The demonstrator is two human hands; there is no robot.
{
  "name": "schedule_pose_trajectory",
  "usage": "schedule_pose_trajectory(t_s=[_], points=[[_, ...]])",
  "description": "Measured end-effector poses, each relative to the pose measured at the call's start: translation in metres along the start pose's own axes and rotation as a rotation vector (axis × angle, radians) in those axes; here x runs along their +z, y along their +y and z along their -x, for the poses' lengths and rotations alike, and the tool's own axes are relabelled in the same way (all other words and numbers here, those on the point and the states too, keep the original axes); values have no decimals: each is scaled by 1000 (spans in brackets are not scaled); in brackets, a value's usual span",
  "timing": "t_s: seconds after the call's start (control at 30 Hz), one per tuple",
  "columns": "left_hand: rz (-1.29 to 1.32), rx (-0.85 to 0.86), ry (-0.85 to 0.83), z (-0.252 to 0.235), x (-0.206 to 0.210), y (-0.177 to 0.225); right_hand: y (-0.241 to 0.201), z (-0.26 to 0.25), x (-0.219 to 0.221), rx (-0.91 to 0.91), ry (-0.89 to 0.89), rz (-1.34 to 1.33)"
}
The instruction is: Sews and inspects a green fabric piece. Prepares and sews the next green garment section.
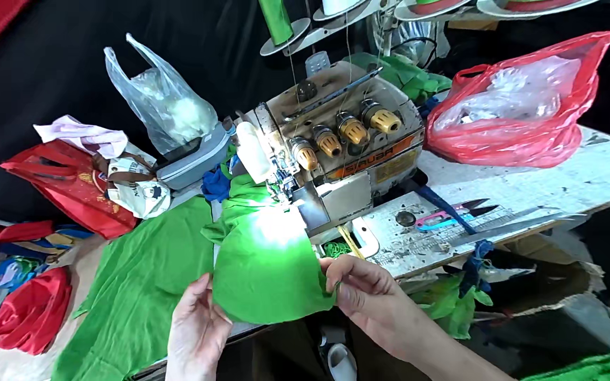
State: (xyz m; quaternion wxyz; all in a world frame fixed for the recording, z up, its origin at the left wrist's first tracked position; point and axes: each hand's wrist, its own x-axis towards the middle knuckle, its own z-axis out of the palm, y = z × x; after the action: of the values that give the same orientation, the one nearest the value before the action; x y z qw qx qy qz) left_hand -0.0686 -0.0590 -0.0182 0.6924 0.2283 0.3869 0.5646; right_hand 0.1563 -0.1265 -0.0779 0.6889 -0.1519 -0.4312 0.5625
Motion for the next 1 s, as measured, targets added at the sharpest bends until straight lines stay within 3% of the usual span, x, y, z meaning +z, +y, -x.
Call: schedule_pose_trajectory(t_s=[0.1,0.2,0.3,0.57,0.8,0.9,1.0], points=[[-5,-78,-3,15,20,-14,3,2,3,12,-21,51],[19,-133,-153,23,31,-16,-2,4,2,28,-30,56],[-145,-142,-269,15,37,0,-9,3,0,36,8,128],[-991,318,-172,-6,58,32,-4,-1,5,13,-28,294],[-938,321,-131,-20,70,28,-7,-2,4,0,-60,297],[-1047,349,-205,-21,68,26,-8,0,2,-11,-51,313],[-1126,428,-173,-25,67,25,-10,-1,1,-2,11,342]])
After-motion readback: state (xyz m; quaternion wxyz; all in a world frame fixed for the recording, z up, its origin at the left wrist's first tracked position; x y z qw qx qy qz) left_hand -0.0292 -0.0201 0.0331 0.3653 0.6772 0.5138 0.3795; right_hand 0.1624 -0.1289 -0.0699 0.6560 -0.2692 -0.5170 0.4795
